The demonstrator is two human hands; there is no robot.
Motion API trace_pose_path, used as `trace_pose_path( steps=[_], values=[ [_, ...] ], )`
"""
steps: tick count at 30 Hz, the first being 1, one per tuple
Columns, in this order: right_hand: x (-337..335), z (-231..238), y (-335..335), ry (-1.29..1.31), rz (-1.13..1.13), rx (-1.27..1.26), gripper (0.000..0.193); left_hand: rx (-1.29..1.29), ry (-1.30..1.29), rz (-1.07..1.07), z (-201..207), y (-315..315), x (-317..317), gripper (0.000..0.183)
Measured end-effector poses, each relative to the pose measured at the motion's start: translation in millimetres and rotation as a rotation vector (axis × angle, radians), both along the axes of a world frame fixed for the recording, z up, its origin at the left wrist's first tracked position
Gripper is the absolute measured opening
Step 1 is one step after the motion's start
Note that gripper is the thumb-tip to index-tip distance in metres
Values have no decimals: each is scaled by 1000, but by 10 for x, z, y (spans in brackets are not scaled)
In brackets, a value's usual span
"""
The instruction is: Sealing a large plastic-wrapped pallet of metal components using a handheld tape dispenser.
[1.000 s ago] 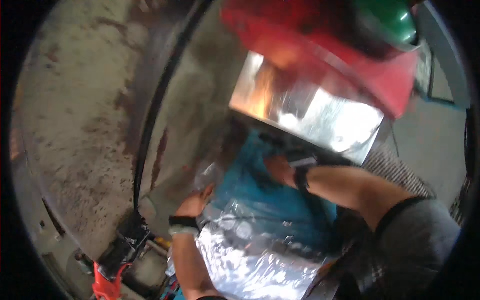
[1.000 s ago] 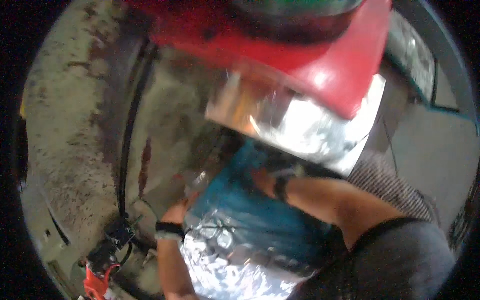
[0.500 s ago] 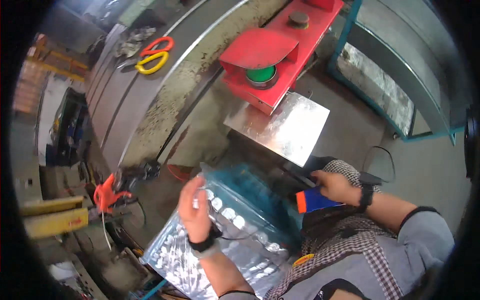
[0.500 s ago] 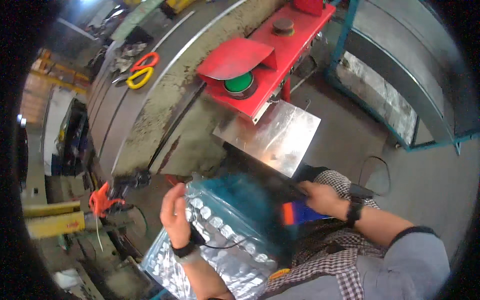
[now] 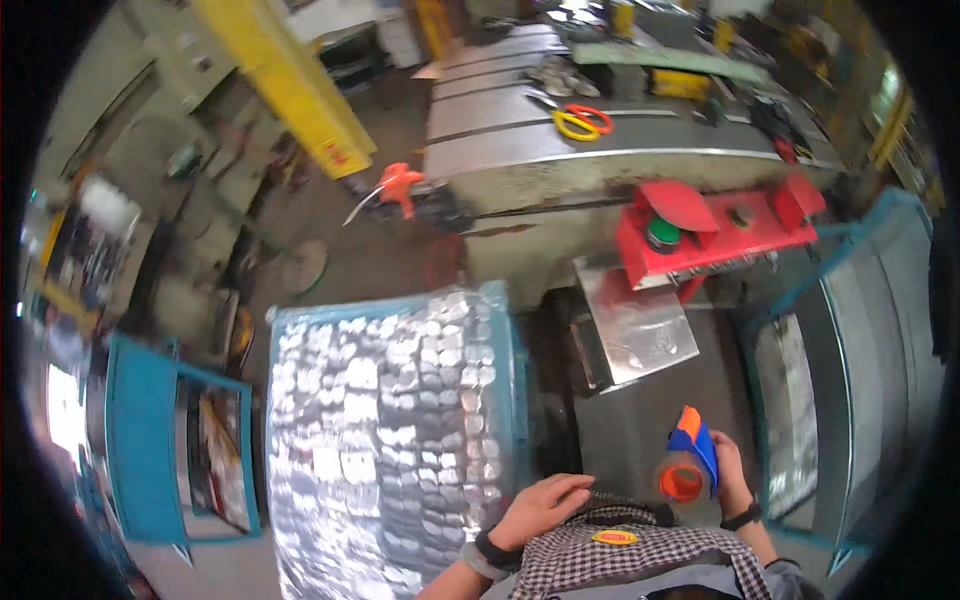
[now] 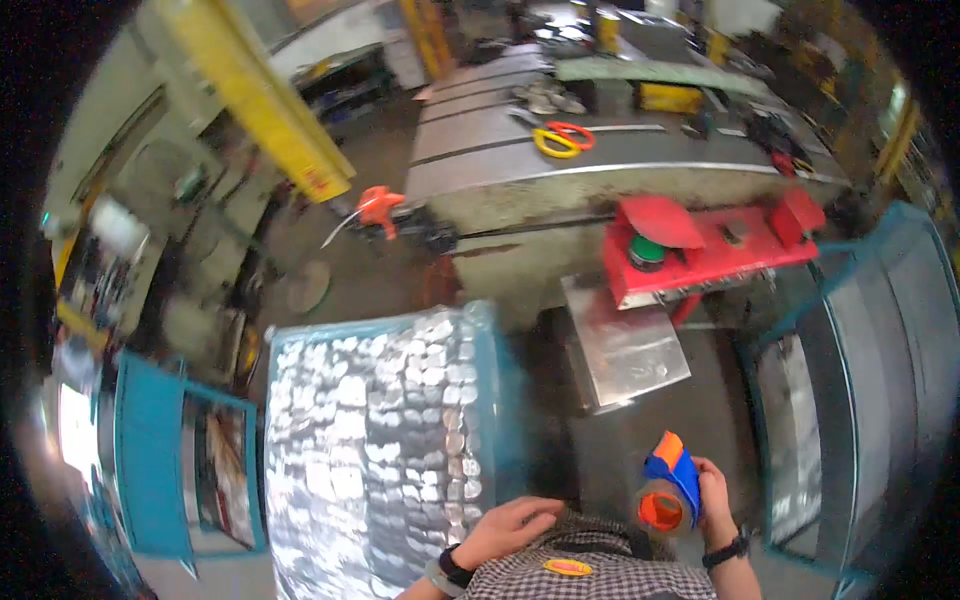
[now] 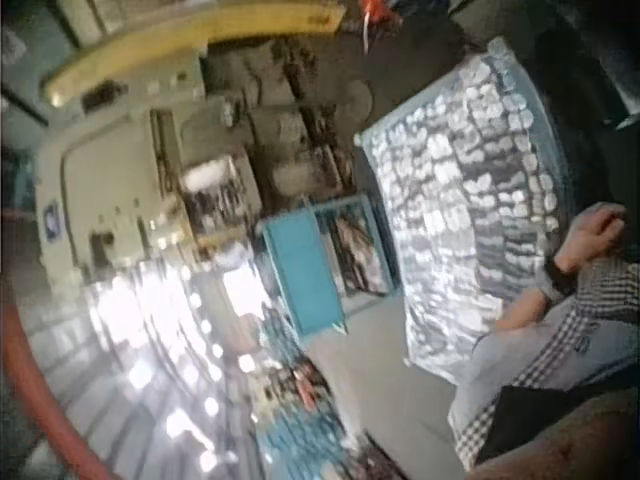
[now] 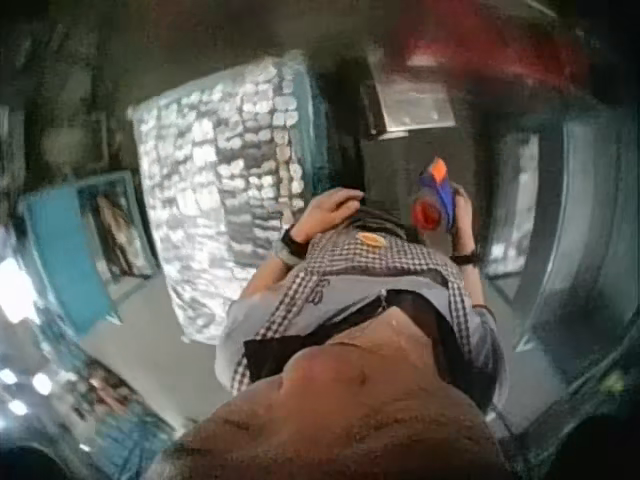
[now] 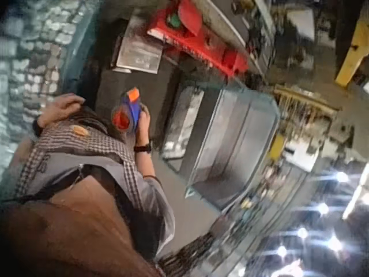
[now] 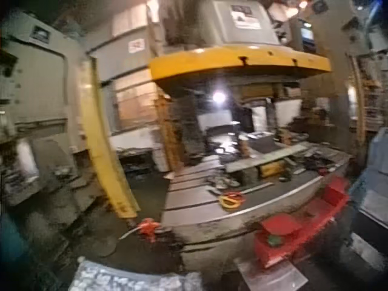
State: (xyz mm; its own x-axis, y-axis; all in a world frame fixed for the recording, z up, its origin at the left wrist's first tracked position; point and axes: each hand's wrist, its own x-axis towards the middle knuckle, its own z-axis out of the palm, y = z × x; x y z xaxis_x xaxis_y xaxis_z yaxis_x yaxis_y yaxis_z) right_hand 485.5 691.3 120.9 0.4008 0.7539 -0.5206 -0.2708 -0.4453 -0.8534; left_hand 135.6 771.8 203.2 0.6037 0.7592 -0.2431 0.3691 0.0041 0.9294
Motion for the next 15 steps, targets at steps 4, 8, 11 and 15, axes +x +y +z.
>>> trace_pose_path(
  steps=[4, 8, 11, 15],
  values=[
    [296, 39, -346, 35, 92, 87, 38, 174, -25, 33, -64, -646, 545, 36],
    [866, -22, -1141, 59, 221, 227, 35, 248, 36, 8, -278, -1497, 1206, 40],
    [1195, 128, -1718, 32, 243, 87, 36, 244, -57, 11, -340, -2349, 1676, 38],
    [1749, -22, -2429, 212, 223, 93, 34, 289, -87, -54, -116, -3260, 2042, 35]
  ],
)
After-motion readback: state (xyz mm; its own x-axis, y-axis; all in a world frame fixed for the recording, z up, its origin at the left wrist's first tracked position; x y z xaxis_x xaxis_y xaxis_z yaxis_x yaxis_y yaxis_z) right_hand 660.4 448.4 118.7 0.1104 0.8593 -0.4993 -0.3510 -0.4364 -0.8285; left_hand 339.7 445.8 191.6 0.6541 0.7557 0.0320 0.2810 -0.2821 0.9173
